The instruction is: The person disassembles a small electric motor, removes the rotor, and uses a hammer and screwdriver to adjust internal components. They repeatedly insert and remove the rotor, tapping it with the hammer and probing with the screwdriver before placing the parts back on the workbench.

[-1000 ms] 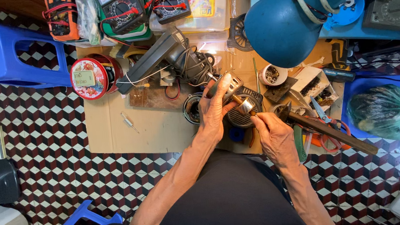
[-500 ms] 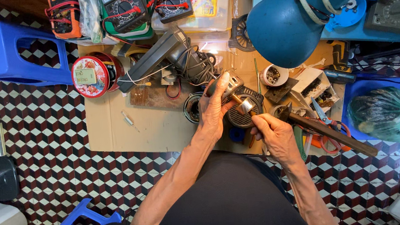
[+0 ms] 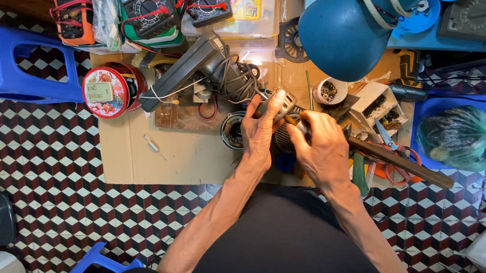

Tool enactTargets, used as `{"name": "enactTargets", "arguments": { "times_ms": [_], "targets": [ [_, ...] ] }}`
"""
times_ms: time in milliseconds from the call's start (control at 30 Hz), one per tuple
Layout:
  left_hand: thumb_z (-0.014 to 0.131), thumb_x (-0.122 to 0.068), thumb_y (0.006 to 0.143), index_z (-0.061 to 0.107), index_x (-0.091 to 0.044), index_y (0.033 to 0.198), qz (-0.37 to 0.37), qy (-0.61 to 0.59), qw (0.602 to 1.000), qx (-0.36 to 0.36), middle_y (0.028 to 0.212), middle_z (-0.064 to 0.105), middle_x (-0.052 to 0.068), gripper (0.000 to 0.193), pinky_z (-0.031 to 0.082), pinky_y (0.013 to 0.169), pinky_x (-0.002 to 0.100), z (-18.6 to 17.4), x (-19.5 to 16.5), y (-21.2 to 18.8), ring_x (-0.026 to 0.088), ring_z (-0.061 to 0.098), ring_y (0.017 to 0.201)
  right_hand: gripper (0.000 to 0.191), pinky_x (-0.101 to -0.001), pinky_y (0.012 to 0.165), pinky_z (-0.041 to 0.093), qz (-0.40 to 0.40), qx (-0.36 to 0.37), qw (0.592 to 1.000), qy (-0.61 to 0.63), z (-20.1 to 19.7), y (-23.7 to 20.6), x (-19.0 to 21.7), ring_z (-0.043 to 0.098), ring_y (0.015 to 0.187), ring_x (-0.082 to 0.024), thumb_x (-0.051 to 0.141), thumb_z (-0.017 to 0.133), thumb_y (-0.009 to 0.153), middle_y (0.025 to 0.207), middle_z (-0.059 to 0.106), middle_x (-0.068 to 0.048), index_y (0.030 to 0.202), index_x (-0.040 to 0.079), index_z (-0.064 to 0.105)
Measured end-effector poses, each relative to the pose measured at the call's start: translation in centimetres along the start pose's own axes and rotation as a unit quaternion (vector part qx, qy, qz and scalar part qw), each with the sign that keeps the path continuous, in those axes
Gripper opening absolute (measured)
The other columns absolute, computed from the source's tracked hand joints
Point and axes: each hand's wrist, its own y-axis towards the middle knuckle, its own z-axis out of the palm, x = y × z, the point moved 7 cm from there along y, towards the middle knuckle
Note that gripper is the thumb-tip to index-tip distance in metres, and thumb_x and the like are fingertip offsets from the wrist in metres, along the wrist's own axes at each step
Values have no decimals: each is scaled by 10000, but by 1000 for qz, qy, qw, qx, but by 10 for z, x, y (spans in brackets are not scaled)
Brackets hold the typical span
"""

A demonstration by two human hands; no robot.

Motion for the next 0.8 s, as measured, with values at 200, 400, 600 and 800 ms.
{"name": "enactTargets", "arguments": {
  "times_ms": [200, 400, 600, 800],
  "targets": [
    [887, -471, 708, 328, 47, 1539, 0, -24, 1000, -7, 1041, 708, 107, 1127, 534, 825, 298, -5, 1, 1, 149, 674, 917, 195, -461, 775, 540, -34, 25, 999, -18, 17, 19, 15, 665, 902, -343, 209, 695, 937, 958, 666, -144, 1048, 48, 690],
    [890, -454, 694, 332, 32, 1512, -11, -43, 999, -4, 1130, 691, 93, 1104, 554, 895, 319, -2, -11, -1, 158, 684, 999, 220, -461, 766, 544, 33, 105, 994, 6, 29, 28, 3, 689, 855, -355, 228, 628, 952, 956, 699, -167, 1030, 55, 739],
    [878, -468, 695, 375, -3, 1479, -13, -34, 999, 12, 1136, 682, 85, 1041, 552, 892, 331, 2, -19, -6, 162, 675, 1033, 292, -429, 817, 544, 86, 192, 974, 79, 36, 36, -11, 710, 906, -359, 261, 573, 959, 1030, 742, -191, 1070, 59, 752],
    [840, -482, 776, 609, -50, 1259, -17, -31, 999, 29, 1085, 670, 57, 688, 556, 858, 325, 7, -26, -7, 144, 659, 981, 412, -398, 818, 560, 174, 211, 960, 66, 37, 35, -21, 738, 908, -297, 361, 632, 907, 1022, 752, -198, 1159, 50, 730]
  ]
}}
